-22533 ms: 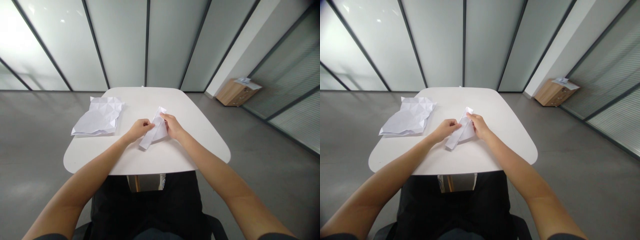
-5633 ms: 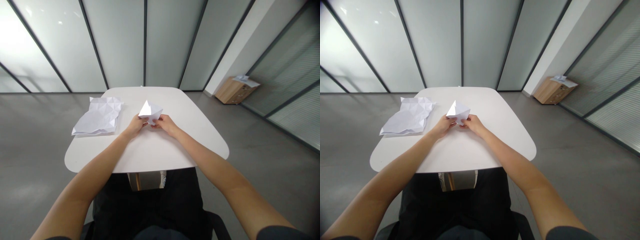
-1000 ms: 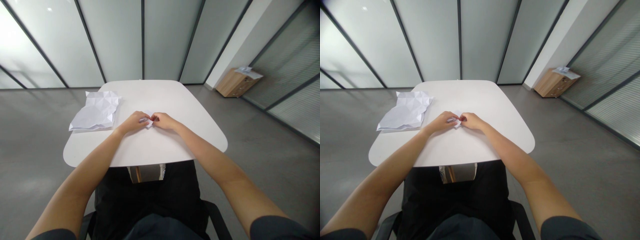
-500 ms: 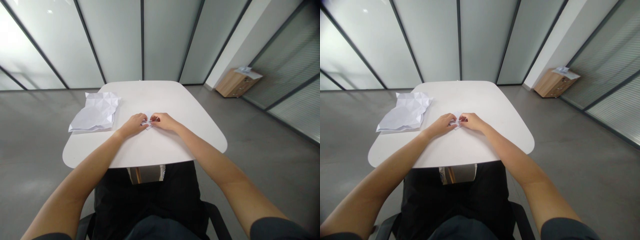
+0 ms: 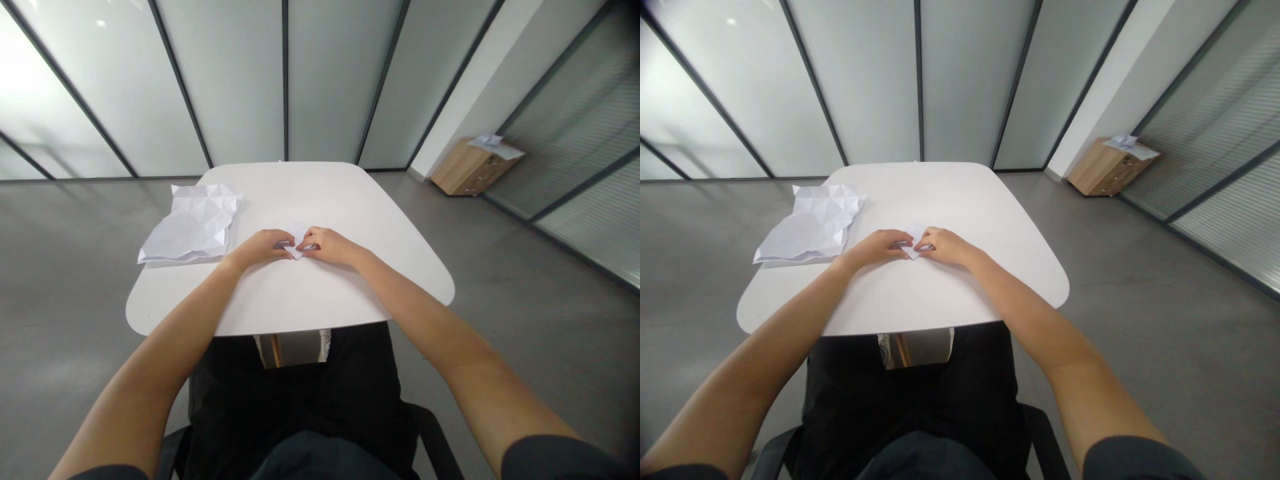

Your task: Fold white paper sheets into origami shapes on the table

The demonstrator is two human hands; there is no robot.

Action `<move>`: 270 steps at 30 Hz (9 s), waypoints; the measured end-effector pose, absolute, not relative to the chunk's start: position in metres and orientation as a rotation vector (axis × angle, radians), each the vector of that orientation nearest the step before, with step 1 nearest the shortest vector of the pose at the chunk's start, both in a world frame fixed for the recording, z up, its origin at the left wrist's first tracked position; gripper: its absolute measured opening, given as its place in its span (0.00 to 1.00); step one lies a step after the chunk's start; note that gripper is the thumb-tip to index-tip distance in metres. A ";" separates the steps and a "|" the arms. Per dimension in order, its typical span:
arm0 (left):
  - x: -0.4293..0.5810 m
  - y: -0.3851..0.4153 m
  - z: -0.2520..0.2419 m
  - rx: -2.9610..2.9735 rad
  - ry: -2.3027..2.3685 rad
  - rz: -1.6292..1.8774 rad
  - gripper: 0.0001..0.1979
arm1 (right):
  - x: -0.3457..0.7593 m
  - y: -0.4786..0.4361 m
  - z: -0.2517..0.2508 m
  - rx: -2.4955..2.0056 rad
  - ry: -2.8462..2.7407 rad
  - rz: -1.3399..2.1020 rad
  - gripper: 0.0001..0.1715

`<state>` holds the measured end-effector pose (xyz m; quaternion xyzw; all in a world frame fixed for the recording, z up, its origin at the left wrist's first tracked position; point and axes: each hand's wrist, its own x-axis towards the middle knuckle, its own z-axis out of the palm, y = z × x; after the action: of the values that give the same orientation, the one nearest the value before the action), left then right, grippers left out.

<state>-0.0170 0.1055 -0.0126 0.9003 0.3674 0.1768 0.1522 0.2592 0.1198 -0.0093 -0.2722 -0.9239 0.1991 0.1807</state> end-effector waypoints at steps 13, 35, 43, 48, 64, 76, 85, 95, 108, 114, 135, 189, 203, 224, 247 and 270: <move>-0.019 0.101 -0.014 2.448 1.104 0.594 0.22 | 0.260 0.126 -0.009 -0.864 -2.671 0.422 0.17; -0.022 0.105 -0.012 2.486 1.179 0.614 0.17 | 0.259 0.129 -0.012 -0.740 -2.703 0.239 0.23; -0.022 0.099 -0.006 2.480 1.168 0.643 0.20 | 0.254 0.121 -0.007 -0.827 -2.657 0.212 0.23; -0.019 0.098 -0.007 2.530 1.161 0.659 0.20 | 0.256 0.121 -0.006 -0.919 -2.571 0.292 0.21; -0.004 0.084 0.004 2.480 1.299 1.068 0.18 | 0.251 0.107 0.011 -0.935 -2.197 0.419 0.22; 0.008 0.083 0.009 1.804 1.044 1.031 0.22 | 0.245 0.110 0.012 -1.022 -1.713 0.925 0.20; 0.011 0.087 -0.006 1.810 1.163 0.918 0.16 | 0.234 0.109 -0.008 -1.031 -1.952 1.041 0.14; 0.013 0.088 -0.008 1.685 1.149 0.924 0.19 | 0.231 0.111 -0.013 -1.039 -1.940 1.056 0.16; 0.023 0.086 -0.006 1.891 1.434 0.917 0.24 | 0.230 0.115 -0.015 -1.158 -1.988 0.674 0.17; 0.023 0.088 -0.011 1.724 1.220 1.011 0.25 | 0.229 0.116 -0.015 -1.134 -1.990 0.766 0.25; 0.020 0.091 -0.011 1.689 1.449 1.065 0.18 | 0.230 0.101 -0.002 -1.034 -2.115 0.539 0.17; 0.019 0.096 -0.017 1.654 1.180 1.124 0.19 | 0.231 0.117 -0.020 -1.138 -1.825 0.804 0.18; 0.023 0.086 -0.005 1.635 1.207 1.066 0.27 | 0.228 0.115 -0.016 -1.136 -1.610 1.159 0.14; 0.025 0.085 -0.008 2.023 1.370 0.930 0.21 | 0.227 0.113 -0.014 -1.139 -2.073 0.528 0.16; 0.024 0.089 -0.012 2.334 1.520 0.757 0.16 | 0.230 0.118 -0.018 -1.196 -2.267 0.402 0.25; 0.023 0.090 -0.015 2.714 1.453 0.586 0.15 | 0.226 0.111 -0.014 -1.222 -2.499 0.024 0.13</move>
<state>0.0233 0.0897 -0.0149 0.8660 0.4638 0.1870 0.0038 0.2262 0.1107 -0.0143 -0.4323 -0.8838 0.0083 0.1789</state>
